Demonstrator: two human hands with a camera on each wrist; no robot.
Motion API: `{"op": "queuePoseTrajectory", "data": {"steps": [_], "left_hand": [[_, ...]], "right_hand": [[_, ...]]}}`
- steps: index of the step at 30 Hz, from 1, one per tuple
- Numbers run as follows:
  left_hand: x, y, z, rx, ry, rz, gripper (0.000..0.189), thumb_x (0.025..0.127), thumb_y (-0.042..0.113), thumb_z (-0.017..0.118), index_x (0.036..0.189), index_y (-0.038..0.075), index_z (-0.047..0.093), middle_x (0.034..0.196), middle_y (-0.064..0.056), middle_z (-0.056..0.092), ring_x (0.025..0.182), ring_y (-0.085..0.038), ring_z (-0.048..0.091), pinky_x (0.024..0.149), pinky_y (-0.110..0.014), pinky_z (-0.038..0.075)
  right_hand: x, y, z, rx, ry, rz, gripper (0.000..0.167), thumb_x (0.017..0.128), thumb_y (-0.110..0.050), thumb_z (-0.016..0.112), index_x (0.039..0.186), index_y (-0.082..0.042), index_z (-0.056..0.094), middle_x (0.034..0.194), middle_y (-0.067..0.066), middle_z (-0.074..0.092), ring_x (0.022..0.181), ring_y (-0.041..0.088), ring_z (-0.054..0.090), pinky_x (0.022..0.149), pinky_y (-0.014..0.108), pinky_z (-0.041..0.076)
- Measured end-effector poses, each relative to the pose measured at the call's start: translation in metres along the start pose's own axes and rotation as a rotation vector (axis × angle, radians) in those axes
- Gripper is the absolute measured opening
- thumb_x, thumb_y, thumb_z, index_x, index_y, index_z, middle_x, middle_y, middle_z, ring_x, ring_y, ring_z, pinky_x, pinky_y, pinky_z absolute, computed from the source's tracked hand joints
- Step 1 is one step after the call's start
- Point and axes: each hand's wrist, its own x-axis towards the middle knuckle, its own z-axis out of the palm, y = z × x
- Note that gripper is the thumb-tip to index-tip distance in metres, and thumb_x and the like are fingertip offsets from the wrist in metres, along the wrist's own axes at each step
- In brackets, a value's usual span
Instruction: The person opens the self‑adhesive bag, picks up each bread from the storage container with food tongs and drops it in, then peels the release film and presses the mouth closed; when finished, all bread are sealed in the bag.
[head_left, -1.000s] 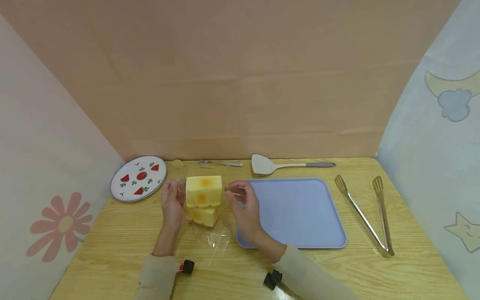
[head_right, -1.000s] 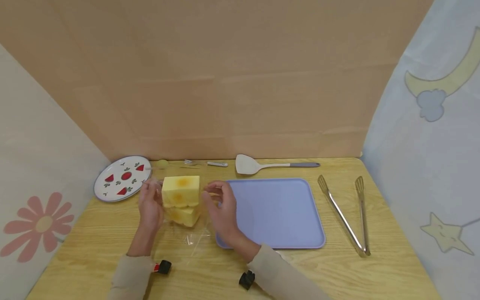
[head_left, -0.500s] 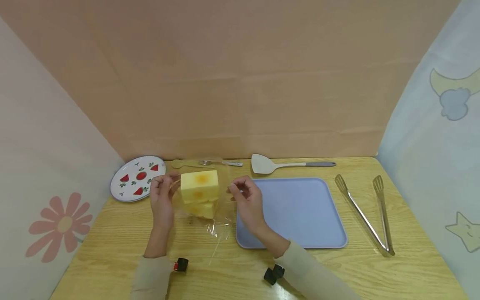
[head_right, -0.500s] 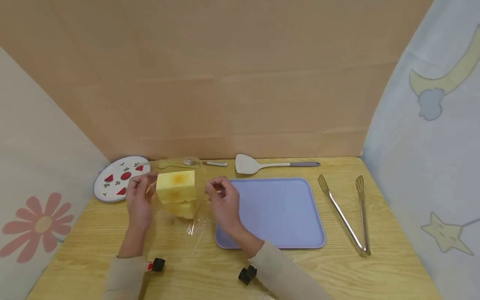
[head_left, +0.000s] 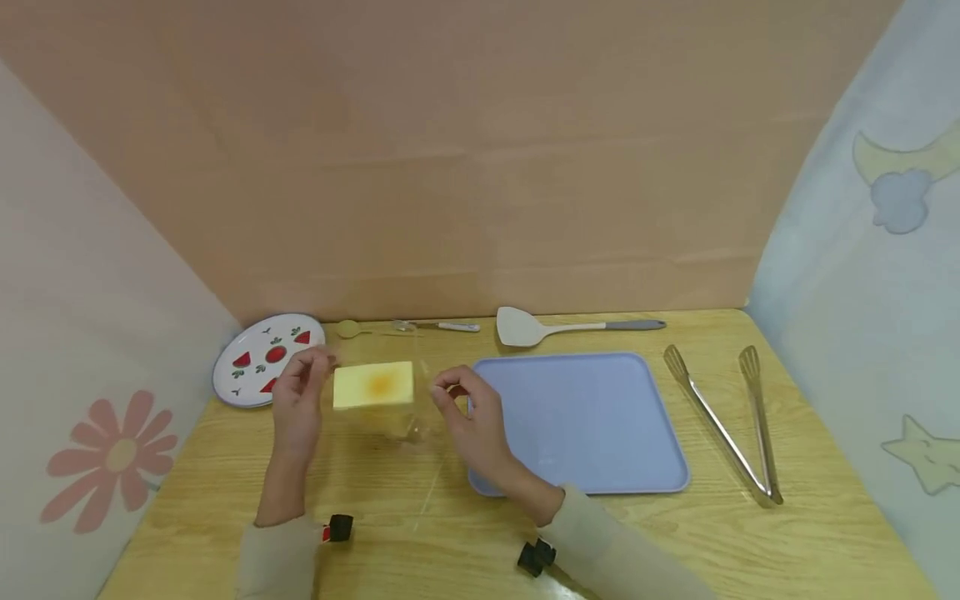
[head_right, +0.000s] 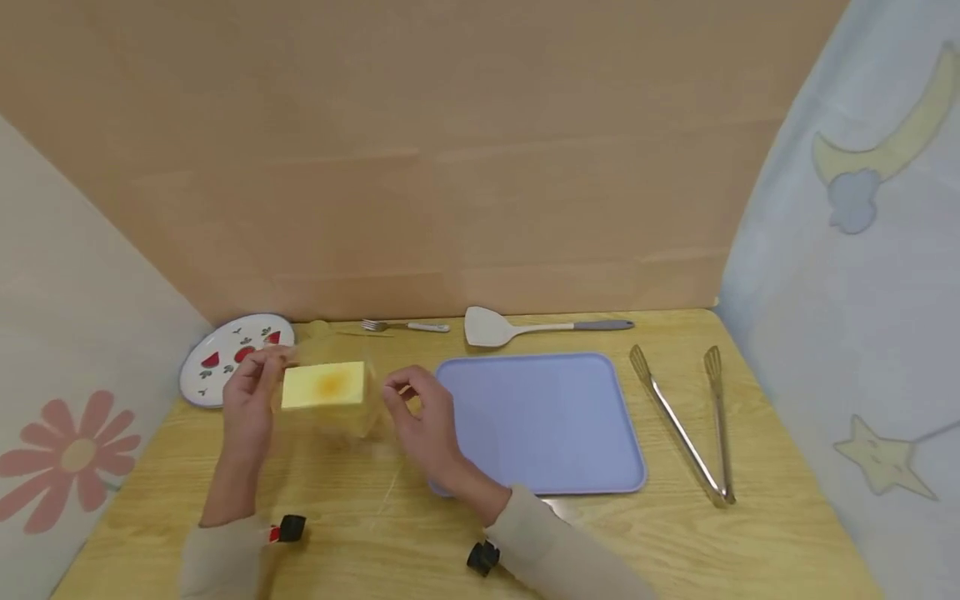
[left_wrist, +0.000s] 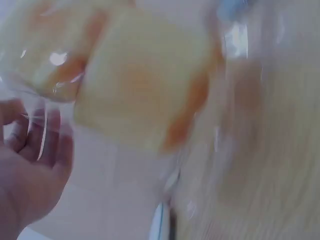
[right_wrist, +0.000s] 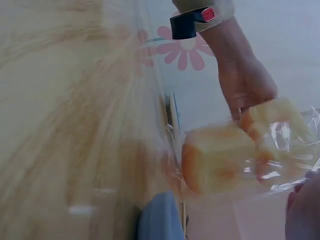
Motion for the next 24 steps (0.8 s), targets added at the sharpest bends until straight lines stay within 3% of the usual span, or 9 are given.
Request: {"op": "queuePoseTrajectory", "data": {"steps": [2,4,7,10,11,14,17,21,24], "left_hand": [[0.001,0.002,0.001,0.099,0.025,-0.007,0.019,0.116,0.010,0.057,0.105,0.011,0.073,0.116,0.002,0.075,0.111,-0.011,0.071,0.103,-0.023,0.055],[0.000,0.003,0.004,0.208,0.006,0.028,0.016,0.116,0.009,0.059,0.105,0.006,0.071,0.117,0.003,0.074,0.113,-0.009,0.069,0.103,-0.021,0.055],[-0.002,0.006,0.009,0.219,-0.024,0.085,0.016,0.116,0.005,0.056,0.108,-0.003,0.067,0.119,0.000,0.073,0.112,-0.011,0.071,0.103,-0.022,0.057],[-0.003,0.010,0.013,0.280,-0.069,0.162,0.015,0.116,0.001,0.053,0.108,-0.009,0.062,0.120,-0.002,0.071,0.109,-0.012,0.071,0.100,-0.022,0.059],[-0.003,0.011,0.014,0.281,-0.094,0.157,0.015,0.115,-0.001,0.052,0.108,-0.010,0.061,0.120,-0.003,0.072,0.108,-0.013,0.071,0.100,-0.022,0.059],[-0.004,0.013,0.015,0.438,-0.161,0.159,0.014,0.114,-0.004,0.052,0.106,-0.014,0.057,0.120,-0.001,0.070,0.114,-0.013,0.068,0.098,-0.019,0.056],[-0.004,0.011,0.013,0.581,-0.172,0.109,0.017,0.117,0.000,0.049,0.108,-0.013,0.055,0.121,0.002,0.067,0.116,-0.011,0.064,0.096,-0.017,0.052],[-0.003,0.002,0.008,0.490,-0.156,-0.034,0.023,0.122,0.013,0.041,0.110,-0.005,0.051,0.126,0.003,0.065,0.113,-0.009,0.063,0.094,-0.018,0.053],[-0.001,-0.005,0.003,0.211,-0.109,-0.133,0.024,0.121,0.019,0.045,0.106,0.005,0.057,0.124,0.005,0.068,0.116,-0.009,0.064,0.104,-0.021,0.051]], "right_hand": [[0.000,0.000,0.001,-0.001,0.015,-0.036,0.005,0.107,0.002,0.069,0.106,-0.001,0.072,0.098,0.015,0.074,0.087,0.024,0.067,0.079,0.036,0.059],[-0.001,-0.001,0.002,-0.020,0.016,-0.009,0.007,0.106,0.001,0.071,0.105,-0.005,0.074,0.097,0.013,0.075,0.087,0.020,0.067,0.077,0.033,0.058],[-0.001,-0.002,0.002,-0.045,0.009,0.042,0.007,0.107,-0.003,0.071,0.104,-0.009,0.074,0.096,0.010,0.075,0.089,0.016,0.067,0.076,0.030,0.058],[0.001,-0.003,0.001,-0.048,0.039,0.002,0.007,0.108,0.000,0.068,0.105,-0.006,0.071,0.096,0.011,0.073,0.087,0.019,0.066,0.076,0.033,0.059],[0.002,-0.003,0.000,-0.050,0.045,-0.023,0.007,0.109,0.000,0.067,0.105,-0.005,0.070,0.096,0.010,0.072,0.086,0.020,0.065,0.075,0.034,0.058],[0.006,-0.003,-0.004,-0.046,0.031,-0.028,0.006,0.110,-0.004,0.068,0.104,-0.004,0.069,0.094,0.007,0.071,0.084,0.017,0.063,0.073,0.031,0.057],[0.008,-0.004,-0.007,-0.042,-0.001,-0.018,0.007,0.110,-0.007,0.068,0.104,-0.005,0.069,0.093,0.006,0.071,0.085,0.015,0.063,0.074,0.030,0.057],[0.006,-0.001,-0.007,-0.053,-0.006,-0.067,0.007,0.112,-0.005,0.065,0.105,-0.004,0.066,0.092,0.009,0.070,0.081,0.020,0.063,0.072,0.035,0.058],[0.003,0.003,-0.004,-0.061,0.029,-0.102,0.008,0.112,-0.004,0.064,0.104,-0.006,0.066,0.092,0.009,0.069,0.081,0.022,0.063,0.071,0.034,0.058]]}}
